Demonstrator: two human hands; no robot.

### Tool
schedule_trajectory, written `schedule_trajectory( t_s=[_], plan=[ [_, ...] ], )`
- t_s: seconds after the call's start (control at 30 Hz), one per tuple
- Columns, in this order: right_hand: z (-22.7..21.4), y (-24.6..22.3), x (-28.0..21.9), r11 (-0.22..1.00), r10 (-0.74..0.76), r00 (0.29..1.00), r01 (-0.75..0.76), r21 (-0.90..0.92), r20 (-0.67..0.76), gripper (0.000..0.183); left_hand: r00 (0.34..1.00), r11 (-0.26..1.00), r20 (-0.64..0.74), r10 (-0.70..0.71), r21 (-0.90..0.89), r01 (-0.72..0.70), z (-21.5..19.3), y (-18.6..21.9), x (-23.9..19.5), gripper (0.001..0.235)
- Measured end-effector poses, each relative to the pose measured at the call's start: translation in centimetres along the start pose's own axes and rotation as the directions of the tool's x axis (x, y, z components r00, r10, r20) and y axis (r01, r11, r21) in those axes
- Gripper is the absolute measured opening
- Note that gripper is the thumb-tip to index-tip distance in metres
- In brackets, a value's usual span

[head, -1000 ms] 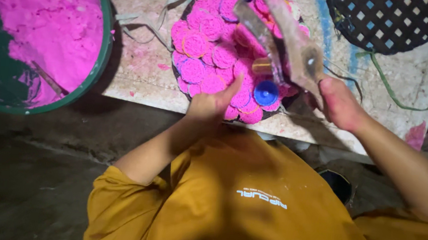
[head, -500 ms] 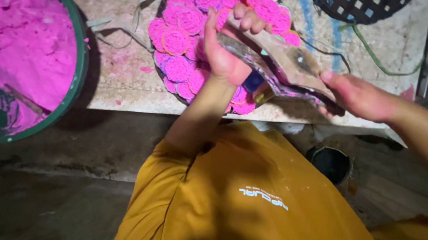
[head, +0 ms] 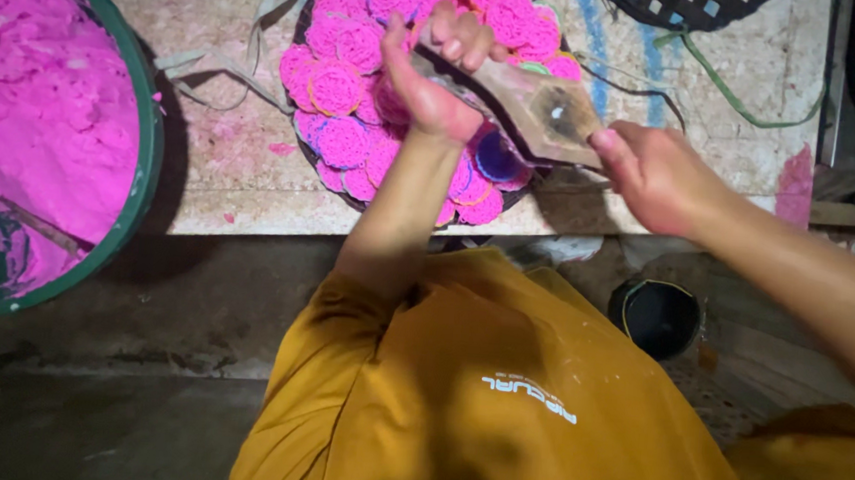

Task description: The person scoops pink paste into a handheld mold, closes it, and ejects a flower-shaped candle onto a tray. They repeat this cycle, occasionally placing colored bottle caps into the tray alongside the candles.

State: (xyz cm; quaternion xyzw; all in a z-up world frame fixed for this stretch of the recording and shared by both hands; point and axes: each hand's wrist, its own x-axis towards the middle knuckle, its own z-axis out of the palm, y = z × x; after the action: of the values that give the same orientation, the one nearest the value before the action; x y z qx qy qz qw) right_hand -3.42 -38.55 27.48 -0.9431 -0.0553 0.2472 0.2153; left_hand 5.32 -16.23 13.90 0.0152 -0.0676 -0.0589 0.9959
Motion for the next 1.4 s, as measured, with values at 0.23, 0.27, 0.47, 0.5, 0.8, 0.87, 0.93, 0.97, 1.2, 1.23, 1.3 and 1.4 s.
schedule_trajectory(
  t_s=[0.23, 0.27, 0.47, 0.5, 0.8, 0.87, 0.93, 0.97, 1.2, 1.23, 1.3, 1.4],
  plan=[
    [1.7, 0.0, 0.4, 0.989, 0.037, 0.996, -0.049, 0.140, 0.086, 0.063, 0.992, 0.996, -0.118, 0.044, 0.082, -0.034, 0.0, 0.8, -0.8, 0.049],
    [1.3, 0.2, 0.3, 0.987, 0.090, 0.989, -0.105, 0.125, 0.120, 0.064, 0.987, 0.998, -0.153, 0.040, 0.057, -0.031, 0.0, 0.3, -0.9, 0.048],
    [-0.1, 0.9, 0.6, 0.999, -0.016, 0.999, 0.014, -0.043, -0.033, 0.058, 0.977, 0.996, -0.202, 0.075, 0.065, -0.063, 0.3, -1.4, 0.8, 0.046],
    [0.2, 0.7, 0.7, 0.997, -0.063, 0.995, 0.060, -0.051, -0.073, 0.056, 0.979, 0.994, -0.188, 0.081, 0.082, -0.066, 0.4, -1.0, 1.1, 0.046],
    [0.7, 0.3, 0.5, 0.992, 0.089, 0.994, -0.094, 0.081, 0.063, 0.057, 0.939, 0.984, -0.322, 0.125, 0.158, -0.077, 1.9, -0.5, 0.0, 0.047],
    [0.0, 0.4, 0.6, 1.000, 0.027, 1.000, -0.027, -0.005, -0.004, 0.056, 0.923, 0.993, -0.372, 0.095, 0.101, -0.062, 2.3, -1.1, 0.6, 0.048],
    [-0.2, 0.4, 0.8, 0.998, -0.026, 0.998, 0.022, -0.059, -0.060, 0.056, 0.926, 0.995, -0.368, 0.088, 0.082, -0.062, 2.5, -1.1, 1.3, 0.048],
    [0.0, 0.5, 0.8, 0.997, -0.044, 0.996, 0.038, -0.067, -0.080, 0.056, 0.934, 0.993, -0.344, 0.097, 0.093, -0.069, 2.4, -1.1, 1.4, 0.048],
    [0.7, 1.3, 1.2, 0.987, 0.163, 0.984, -0.162, -0.020, 0.069, 0.057, 0.905, 0.995, -0.419, 0.067, 0.100, -0.028, 2.3, -1.4, 1.7, 0.055],
    [0.8, 1.6, 1.4, 0.995, 0.083, 0.997, -0.083, -0.051, -0.007, 0.056, 0.908, 0.993, -0.410, 0.086, 0.111, -0.044, 2.2, -1.7, 1.8, 0.055],
    [0.6, 2.5, 1.5, 0.990, -0.080, 0.985, 0.059, -0.130, -0.156, 0.055, 0.916, 0.990, -0.386, 0.112, 0.126, -0.068, 2.0, -2.4, 2.5, 0.054],
    [0.5, 3.6, 1.9, 0.995, -0.096, 0.983, 0.093, -0.029, -0.157, 0.059, 0.984, 0.990, -0.152, 0.094, 0.122, -0.076, 1.5, -1.9, 3.2, 0.045]
  ],
)
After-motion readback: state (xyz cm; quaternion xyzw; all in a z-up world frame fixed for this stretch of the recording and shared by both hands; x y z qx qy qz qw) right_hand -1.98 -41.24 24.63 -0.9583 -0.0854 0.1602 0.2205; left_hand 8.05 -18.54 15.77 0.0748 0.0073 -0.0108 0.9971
